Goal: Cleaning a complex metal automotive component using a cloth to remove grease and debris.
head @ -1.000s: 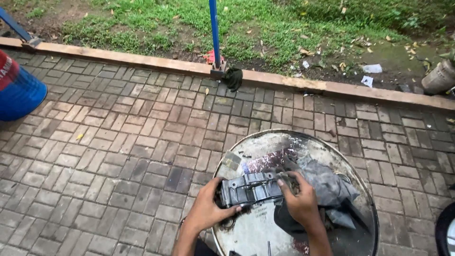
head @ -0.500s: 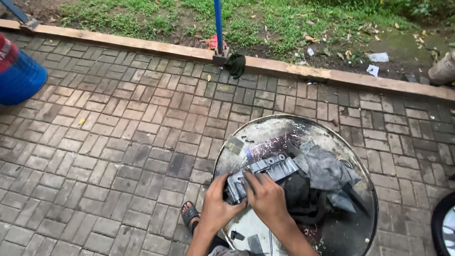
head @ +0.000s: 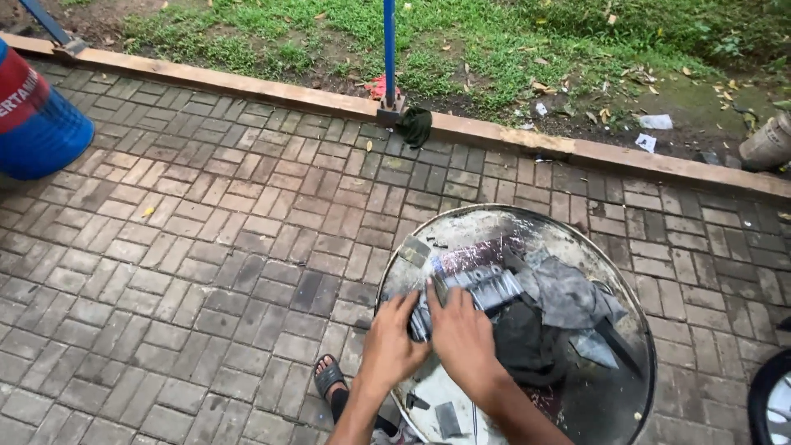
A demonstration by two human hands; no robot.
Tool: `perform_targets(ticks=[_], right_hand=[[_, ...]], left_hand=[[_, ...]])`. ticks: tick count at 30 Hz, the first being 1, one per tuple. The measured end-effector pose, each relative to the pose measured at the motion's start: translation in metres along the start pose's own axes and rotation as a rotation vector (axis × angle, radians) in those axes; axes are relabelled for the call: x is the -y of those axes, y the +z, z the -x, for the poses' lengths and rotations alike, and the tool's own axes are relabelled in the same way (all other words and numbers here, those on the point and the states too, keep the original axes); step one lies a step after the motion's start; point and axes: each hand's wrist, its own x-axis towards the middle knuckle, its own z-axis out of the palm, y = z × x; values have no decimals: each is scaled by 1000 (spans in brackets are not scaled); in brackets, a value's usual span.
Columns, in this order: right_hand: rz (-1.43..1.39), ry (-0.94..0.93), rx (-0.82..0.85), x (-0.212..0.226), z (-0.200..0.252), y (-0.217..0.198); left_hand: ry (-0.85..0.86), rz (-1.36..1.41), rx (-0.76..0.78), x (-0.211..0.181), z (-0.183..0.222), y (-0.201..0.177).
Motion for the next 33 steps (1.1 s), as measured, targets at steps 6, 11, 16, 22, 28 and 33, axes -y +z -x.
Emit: perform_targets(ticks=[6, 11, 16, 22, 28, 33], right_hand=[[-65, 57, 10, 2, 2, -7], [-88, 97, -107, 9, 2, 2], [-67, 72, -136, 3, 1, 21], [-185, 127, 97, 3, 29, -3], [-269, 18, -152, 1, 8, 10], [-346, 61, -25, -9, 3, 9]], left_hand=[[22, 0, -30, 5, -10, 1], [40, -19, -97, 4, -2, 9], [172, -19, -198, 27, -6, 32], [51, 56, -113, 1, -1, 12], [-17, 52, -160, -14, 6, 6], [4, 19, -173, -18, 7, 3]])
